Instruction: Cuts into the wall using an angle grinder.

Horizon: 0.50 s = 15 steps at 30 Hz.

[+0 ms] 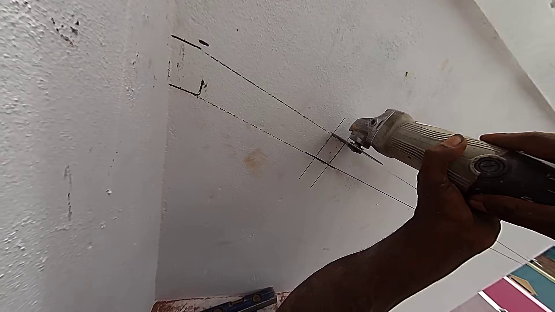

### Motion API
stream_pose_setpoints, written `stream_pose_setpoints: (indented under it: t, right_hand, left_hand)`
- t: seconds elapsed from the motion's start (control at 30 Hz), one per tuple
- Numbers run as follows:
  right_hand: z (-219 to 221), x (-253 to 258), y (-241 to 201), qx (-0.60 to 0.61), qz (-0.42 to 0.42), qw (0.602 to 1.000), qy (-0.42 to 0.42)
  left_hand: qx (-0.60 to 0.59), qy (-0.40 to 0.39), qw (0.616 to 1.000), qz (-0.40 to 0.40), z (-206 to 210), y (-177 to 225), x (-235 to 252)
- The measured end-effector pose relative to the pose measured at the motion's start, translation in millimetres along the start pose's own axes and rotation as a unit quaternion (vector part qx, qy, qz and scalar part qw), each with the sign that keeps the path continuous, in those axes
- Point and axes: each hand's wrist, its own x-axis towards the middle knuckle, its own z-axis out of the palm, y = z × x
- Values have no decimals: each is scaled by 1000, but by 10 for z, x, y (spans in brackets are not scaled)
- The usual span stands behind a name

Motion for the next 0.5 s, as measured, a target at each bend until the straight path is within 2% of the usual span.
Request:
stream_pose_setpoints:
  t: [0.5]
  right_hand:
    - [-2,34,-27,-29,-12,999,-4]
  left_hand:
    - [12,-10,1000,18,-22,19,27]
